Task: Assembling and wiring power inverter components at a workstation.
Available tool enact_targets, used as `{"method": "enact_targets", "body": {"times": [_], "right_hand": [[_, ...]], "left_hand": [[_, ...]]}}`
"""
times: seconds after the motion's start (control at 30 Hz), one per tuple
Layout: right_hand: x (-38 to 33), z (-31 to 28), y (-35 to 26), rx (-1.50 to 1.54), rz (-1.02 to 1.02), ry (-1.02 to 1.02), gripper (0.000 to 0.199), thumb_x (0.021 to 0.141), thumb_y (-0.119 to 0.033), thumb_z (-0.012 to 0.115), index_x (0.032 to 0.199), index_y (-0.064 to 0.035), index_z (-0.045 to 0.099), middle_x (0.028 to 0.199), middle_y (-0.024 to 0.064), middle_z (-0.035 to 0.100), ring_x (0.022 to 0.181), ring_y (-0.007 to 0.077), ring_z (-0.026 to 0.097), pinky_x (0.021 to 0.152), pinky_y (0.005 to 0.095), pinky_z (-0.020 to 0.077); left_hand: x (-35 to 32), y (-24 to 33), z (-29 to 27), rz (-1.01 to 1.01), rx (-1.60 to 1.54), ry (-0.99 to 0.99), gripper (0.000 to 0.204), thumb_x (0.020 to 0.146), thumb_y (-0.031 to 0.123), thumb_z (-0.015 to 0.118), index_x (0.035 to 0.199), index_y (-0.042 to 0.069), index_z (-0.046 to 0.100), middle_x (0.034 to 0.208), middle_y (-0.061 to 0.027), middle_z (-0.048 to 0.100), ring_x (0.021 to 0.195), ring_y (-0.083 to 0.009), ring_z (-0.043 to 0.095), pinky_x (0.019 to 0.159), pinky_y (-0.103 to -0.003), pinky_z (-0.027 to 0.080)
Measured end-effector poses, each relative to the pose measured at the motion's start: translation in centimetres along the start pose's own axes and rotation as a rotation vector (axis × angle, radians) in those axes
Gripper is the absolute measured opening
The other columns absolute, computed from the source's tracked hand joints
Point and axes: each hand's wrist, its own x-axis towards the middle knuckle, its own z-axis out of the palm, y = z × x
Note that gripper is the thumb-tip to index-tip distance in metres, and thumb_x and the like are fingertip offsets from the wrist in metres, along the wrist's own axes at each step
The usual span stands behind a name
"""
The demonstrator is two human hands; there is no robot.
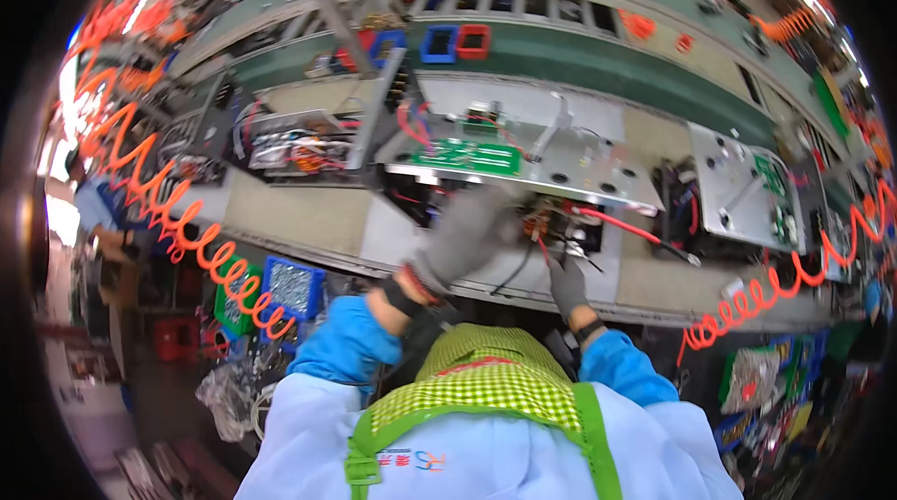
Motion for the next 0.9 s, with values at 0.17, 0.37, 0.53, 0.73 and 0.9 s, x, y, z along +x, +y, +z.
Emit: {"method": "enact_targets", "body": {"times": [0.17, 0.37, 0.53, 0.73, 0.9], "right_hand": [[-9.5, -3.0, -6.6, -0.103, -0.012, -0.344, 0.037, 0.092, -0.03, 0.056, 0.104, 0.0039, 0.062, 0.089, 0.0238, 0.067, 0.074, 0.0342, 0.065, 0.067, 0.0421, 0.052], [-9.4, -8.4, -10.2, -0.685, -0.236, -0.345, 0.035, 0.089, -0.032, 0.063, 0.102, -0.0004, 0.067, 0.086, 0.0213, 0.068, 0.067, 0.0359, 0.066, 0.063, 0.0458, 0.0502], [-9.3, -9.4, -16.6, -0.922, -0.518, -0.177, 0.03, 0.084, -0.035, 0.067, 0.091, -0.0056, 0.067, 0.078, 0.019, 0.064, 0.075, 0.0392, 0.062, 0.066, 0.0493, 0.0466], [-8.4, -8.3, -20.4, -1.025, -0.705, -0.034, 0.015, 0.085, -0.019, 0.065, 0.092, -0.0057, 0.065, 0.082, 0.0195, 0.062, 0.077, 0.0397, 0.061, 0.066, 0.0487, 0.0467], [-7.6, -7.1, -22.0, -0.801, -0.747, -0.027, 0.017, 0.086, -0.015, 0.064, 0.099, -0.004, 0.063, 0.083, 0.0198, 0.062, 0.078, 0.0392, 0.061, 0.068, 0.0475, 0.0465]], "left_hand": [[-7.6, 1.9, 8.4, 0.272, -0.052, -0.235, 0.049, 0.081, 0.011, 0.061, 0.13, 0.011, 0.053, 0.115, -0.016, 0.063, 0.089, -0.036, 0.066, 0.076, -0.048, 0.053], [-7.4, 1.8, 10.3, 0.033, -0.118, -0.689, 0.055, 0.079, 0.012, 0.064, 0.133, 0.015, 0.051, 0.112, -0.0137, 0.063, 0.086, -0.0351, 0.066, 0.072, -0.046, 0.051], [-6.1, -0.6, 10.2, 0.078, -0.073, -0.41, 0.025, 0.082, 0.013, 0.061, 0.107, 0.014, 0.06, 0.09, -0.0098, 0.065, 0.08, -0.0332, 0.066, 0.066, -0.045, 0.051], [-5.4, -1.2, 9.3, -0.149, -0.171, -0.335, 0.023, 0.089, 0.016, 0.058, 0.112, 0.013, 0.061, 0.094, -0.014, 0.066, 0.082, -0.0369, 0.064, 0.071, -0.046, 0.051], [-5.6, 0.3, 8.6, -0.303, -0.495, 0.0, 0.035, 0.092, 0.018, 0.058, 0.126, 0.013, 0.06, 0.092, -0.0206, 0.065, 0.087, -0.0399, 0.063, 0.074, -0.043, 0.051]]}}
